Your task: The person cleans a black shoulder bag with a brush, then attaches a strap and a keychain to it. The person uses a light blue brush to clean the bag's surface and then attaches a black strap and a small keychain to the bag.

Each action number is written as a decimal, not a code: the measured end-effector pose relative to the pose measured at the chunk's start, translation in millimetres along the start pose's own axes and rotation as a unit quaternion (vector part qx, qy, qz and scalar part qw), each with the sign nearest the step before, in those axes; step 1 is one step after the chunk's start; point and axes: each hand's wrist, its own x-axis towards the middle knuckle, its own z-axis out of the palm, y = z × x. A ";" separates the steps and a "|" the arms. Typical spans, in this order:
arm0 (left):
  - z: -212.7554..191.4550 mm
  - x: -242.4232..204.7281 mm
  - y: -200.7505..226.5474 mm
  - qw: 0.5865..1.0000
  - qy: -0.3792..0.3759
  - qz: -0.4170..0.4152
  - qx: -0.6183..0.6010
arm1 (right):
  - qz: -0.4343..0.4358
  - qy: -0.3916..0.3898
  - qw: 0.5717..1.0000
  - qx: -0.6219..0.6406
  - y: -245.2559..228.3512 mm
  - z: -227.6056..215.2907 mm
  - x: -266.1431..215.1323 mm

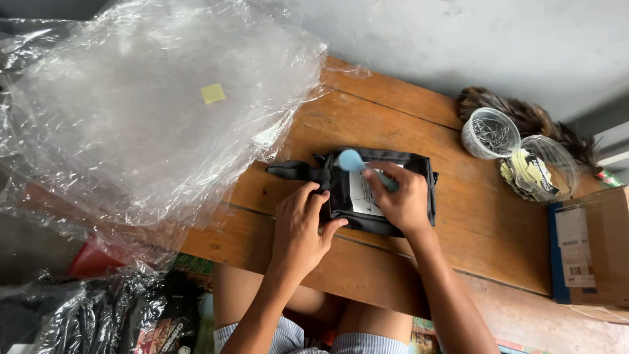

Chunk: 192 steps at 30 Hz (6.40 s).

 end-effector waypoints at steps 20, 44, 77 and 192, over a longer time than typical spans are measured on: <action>5.8 -0.2 -0.1 0.998 -0.022 0.007 0.060 | 0.026 0.126 0.962 -0.240 18.6 -20.1 -10.4; -4.6 3.2 13.3 0.992 0.006 0.066 0.109 | 0.092 0.078 0.986 -0.119 13.5 -57.3 -78.9; -6.6 -1.1 23.4 0.980 0.061 0.061 0.178 | 0.110 0.091 0.989 0.046 65.6 -87.7 -79.9; 27.9 34.2 120.8 0.969 0.126 0.188 -0.098 | -0.199 0.186 0.960 -0.056 68.4 -69.2 -109.3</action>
